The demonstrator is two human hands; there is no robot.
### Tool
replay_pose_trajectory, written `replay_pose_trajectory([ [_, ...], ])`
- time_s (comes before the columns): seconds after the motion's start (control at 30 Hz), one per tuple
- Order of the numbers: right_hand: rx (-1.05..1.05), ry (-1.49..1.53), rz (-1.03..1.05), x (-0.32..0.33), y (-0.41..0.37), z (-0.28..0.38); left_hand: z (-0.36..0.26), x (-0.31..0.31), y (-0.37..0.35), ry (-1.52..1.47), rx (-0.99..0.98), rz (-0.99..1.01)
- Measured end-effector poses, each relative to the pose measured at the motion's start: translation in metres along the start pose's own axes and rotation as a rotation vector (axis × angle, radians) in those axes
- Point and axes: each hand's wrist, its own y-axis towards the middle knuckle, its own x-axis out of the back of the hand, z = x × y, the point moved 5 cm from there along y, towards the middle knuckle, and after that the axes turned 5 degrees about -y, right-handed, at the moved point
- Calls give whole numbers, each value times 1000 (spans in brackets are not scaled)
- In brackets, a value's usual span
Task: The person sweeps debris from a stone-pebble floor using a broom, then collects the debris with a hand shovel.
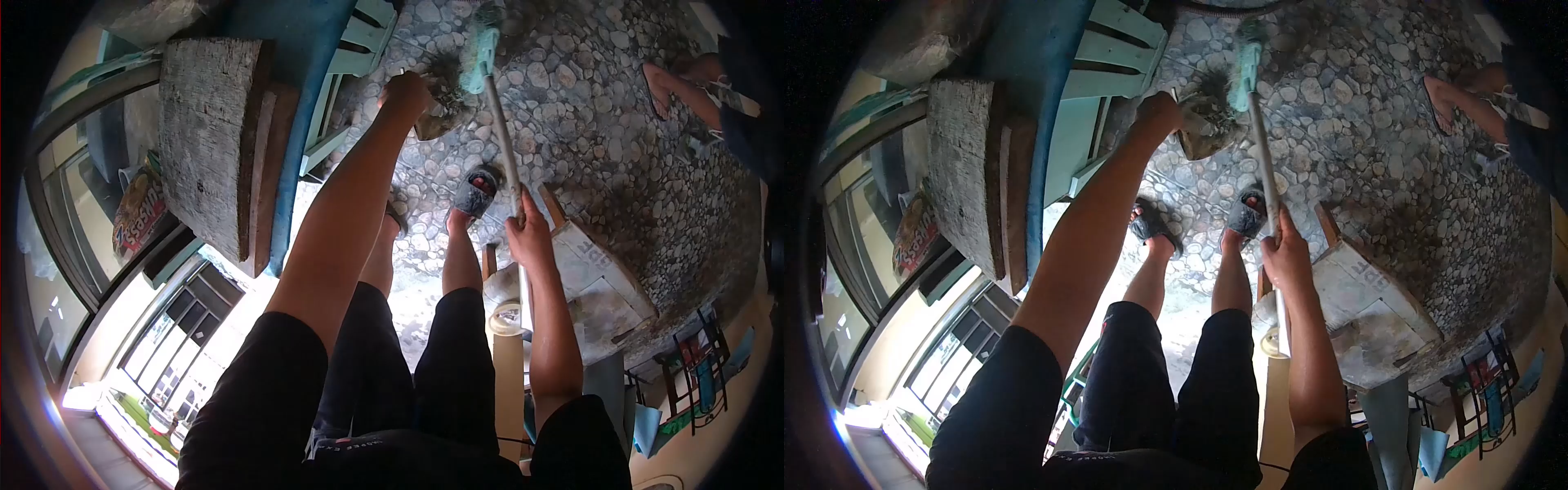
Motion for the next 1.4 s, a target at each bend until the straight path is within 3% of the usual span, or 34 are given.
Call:
replay_pose_trajectory([
  [0.03, 187, -73, -158, 3, 8, -5, 4, 2, -3, 50, -1, 6],
  [0.17, -142, 411, 89, 24, 15, 0, 40, 9, -25, 12, -23, -46],
  [0.23, -171, 465, 91, 29, 21, -8, 69, 3, -37, -41, -72, -125],
  [0.33, -166, 458, 108, 39, 27, -6, 107, -16, -53, -101, -122, -117],
  [0.43, -228, 544, 138, 48, 33, -9, 126, -26, -89, -353, -2, -70],
  [0.5, -259, 541, 139, 55, 35, -4, 143, -43, -98, -389, -67, -77],
  [0.57, -216, 547, 155, 61, 41, -5, 166, -69, -108, -629, 44, 22],
  [0.7, -240, 556, 154, 68, 48, 1, 215, -115, -126, -756, -8, -29],
  [0.8, -233, 527, 133, 67, 48, 5, 233, -137, -147, -817, 81, 25],
  [0.83, -227, 516, 128, 67, 47, 6, 244, -150, -146, -699, -29, -82],
  [0.9, -244, 525, 126, 61, 45, 2, 250, -165, -154, -685, -43, -22],
  [1.0, -268, 532, 134, 48, 44, -11, 247, -181, -168, -404, 48, 80],
  [1.03, -276, 531, 141, 43, 43, -15, 250, -196, -171, -334, -4, 116],
  [1.23, -356, 546, 186, 17, 28, -38, 255, -256, -179, -262, 200, 279],
  [1.4, -405, 570, 173, 6, 16, -50, 251, -262, -178, -317, 184, 197],
])
